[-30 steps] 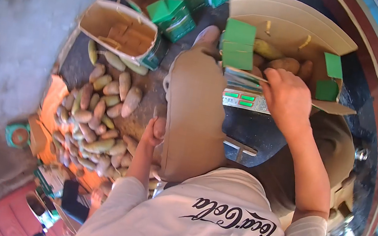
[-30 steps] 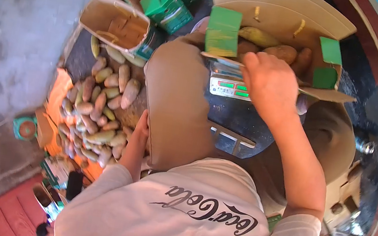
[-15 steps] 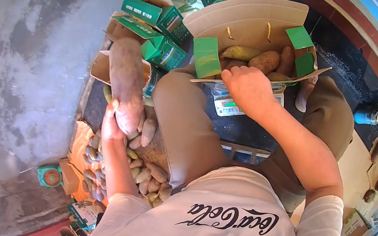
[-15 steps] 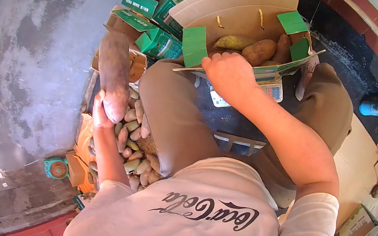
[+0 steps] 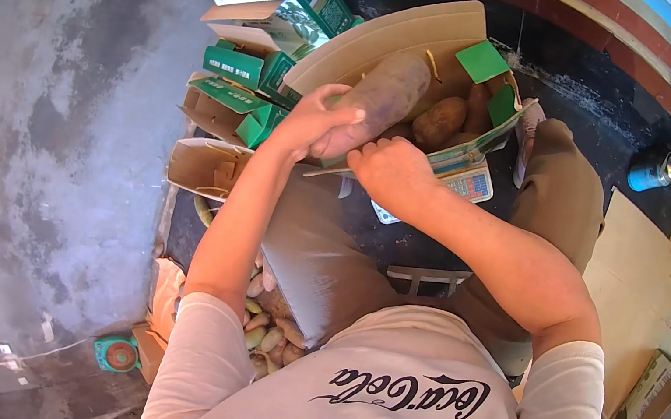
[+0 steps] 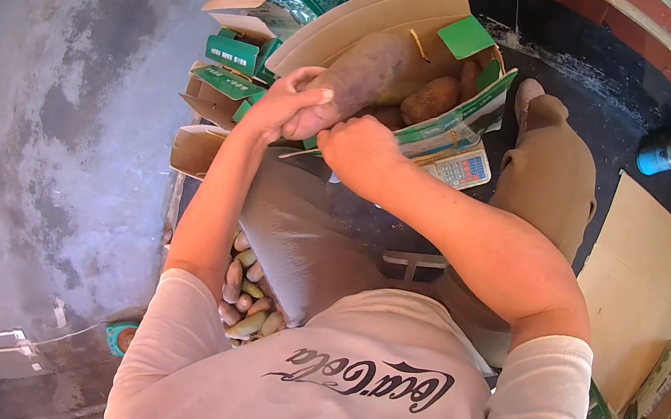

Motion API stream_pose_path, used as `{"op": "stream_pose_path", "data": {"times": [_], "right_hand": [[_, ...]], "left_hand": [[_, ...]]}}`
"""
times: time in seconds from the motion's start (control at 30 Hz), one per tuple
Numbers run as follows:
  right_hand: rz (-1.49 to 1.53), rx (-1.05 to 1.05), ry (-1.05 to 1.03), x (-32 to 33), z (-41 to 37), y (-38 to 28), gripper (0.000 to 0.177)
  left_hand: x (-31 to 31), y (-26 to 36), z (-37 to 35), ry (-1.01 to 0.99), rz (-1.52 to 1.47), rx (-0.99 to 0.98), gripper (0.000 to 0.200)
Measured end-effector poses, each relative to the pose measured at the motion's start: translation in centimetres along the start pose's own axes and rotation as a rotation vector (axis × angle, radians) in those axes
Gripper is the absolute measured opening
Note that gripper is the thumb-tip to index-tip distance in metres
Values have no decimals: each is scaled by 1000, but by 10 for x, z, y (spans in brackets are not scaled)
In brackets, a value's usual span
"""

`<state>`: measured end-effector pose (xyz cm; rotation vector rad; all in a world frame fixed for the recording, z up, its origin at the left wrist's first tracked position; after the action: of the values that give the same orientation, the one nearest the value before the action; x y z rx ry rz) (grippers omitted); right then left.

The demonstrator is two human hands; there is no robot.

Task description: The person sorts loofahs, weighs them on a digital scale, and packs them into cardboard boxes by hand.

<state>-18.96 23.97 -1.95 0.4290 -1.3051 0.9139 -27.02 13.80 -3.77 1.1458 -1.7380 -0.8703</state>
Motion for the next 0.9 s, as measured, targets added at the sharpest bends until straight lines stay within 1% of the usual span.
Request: {"op": "stream_pose_path", "data": {"times": [0.03,0.13,0.17,0.27,0.37,0.47,0.5,0.6,0.67,0.7,0.73,0.8,0.9], "right_hand": [[0,1,3,0,0,0,15],[-13,-9,5,-1,1,0,13],[-21,-13,6,-1,2,1,12],[-41,-23,13,1,5,0,13],[-11,-13,23,-3,6,-5,11],[-6,-50,81,2,9,2,9],[-11,-46,68,2,9,1,10],[-22,-22,44,2,8,-1,11],[-12,-7,50,3,8,-2,12],[-14,-4,46,3,9,-2,12],[-17,-1,41,3,9,-2,12],[-25,5,47,4,9,-2,12],[-23,26,96,7,11,0,9]], "left_hand": [[-7,-6,10,-12,14,41,72],[-18,-10,30,-10,324,-45,76],[-8,-32,47,-22,326,-113,75],[5,-2,37,123,540,-371,64],[21,13,12,226,312,-429,50],[41,24,-34,372,103,-467,40],[47,25,-51,427,22,-468,32],[79,13,-102,682,63,-578,28],[100,1,-130,806,55,-661,26],[109,-10,-144,894,5,-608,27],[116,-13,-156,958,87,-640,26],[127,-25,-173,1041,76,-615,25],[141,-53,-192,1124,11,-524,24]]}}
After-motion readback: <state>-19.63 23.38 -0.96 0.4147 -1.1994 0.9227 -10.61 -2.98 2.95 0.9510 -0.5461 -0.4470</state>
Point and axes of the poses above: each hand's wrist, its own z-axis towards the middle knuckle, its own x-axis out of the back of the hand, y = z × x, the point moved 9 cm from there along z, towards the middle knuckle, and after that the axes turned 2 degrees about -x, right-handed, at the moved point
